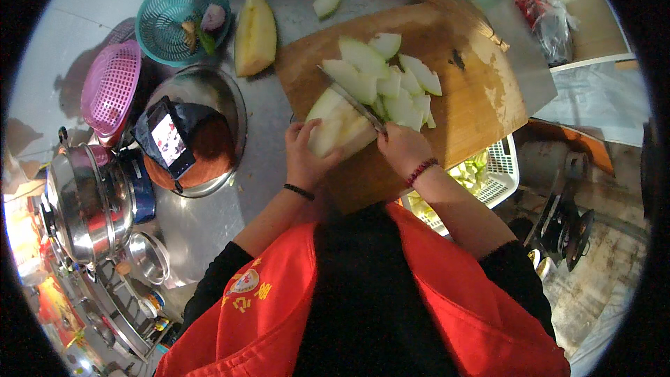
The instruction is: The person slices a large white vegetable into wedges and then into smaller pieces on a wooden cutting board using a cleaver. The cut pieces are transferred into a white plastic basket placed beside the board.
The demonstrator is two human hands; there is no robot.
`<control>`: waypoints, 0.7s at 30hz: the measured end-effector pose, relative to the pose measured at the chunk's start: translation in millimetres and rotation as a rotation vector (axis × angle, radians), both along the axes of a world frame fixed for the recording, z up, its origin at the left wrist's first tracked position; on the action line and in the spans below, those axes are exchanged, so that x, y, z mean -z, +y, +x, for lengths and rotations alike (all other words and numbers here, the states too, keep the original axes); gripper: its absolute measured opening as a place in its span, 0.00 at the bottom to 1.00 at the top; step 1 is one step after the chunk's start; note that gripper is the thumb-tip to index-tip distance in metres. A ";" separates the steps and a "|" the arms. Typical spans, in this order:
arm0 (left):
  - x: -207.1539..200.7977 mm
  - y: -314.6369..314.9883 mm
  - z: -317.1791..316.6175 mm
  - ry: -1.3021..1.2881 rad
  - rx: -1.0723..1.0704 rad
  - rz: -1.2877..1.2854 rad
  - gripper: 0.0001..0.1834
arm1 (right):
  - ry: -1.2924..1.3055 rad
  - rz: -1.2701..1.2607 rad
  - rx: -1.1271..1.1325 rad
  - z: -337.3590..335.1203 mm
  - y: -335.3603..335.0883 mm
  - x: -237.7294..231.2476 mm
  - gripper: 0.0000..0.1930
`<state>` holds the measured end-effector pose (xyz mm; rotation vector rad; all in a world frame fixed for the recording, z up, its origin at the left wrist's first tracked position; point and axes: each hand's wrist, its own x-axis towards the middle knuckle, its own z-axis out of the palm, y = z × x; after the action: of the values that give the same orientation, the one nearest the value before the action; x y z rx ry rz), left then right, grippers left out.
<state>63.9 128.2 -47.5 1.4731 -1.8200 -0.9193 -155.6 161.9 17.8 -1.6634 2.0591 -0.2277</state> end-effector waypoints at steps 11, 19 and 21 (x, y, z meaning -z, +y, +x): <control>-3.2 5.5 -3.1 -0.009 -0.033 -0.030 0.38 | -0.155 -0.227 0.030 -29.8 23.9 -21.7 0.12; 3.7 3.9 -2.8 -0.005 -0.027 -0.047 0.38 | -0.013 -0.078 -0.028 -4.6 31.9 -34.3 0.11; 4.4 3.1 -3.6 -0.008 -0.019 -0.075 0.37 | 0.008 -0.123 -0.045 1.3 26.7 -19.1 0.12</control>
<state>60.3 131.3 -52.0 1.4479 -1.8232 -0.8282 -154.3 188.6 36.9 -1.7833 2.0476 -0.3398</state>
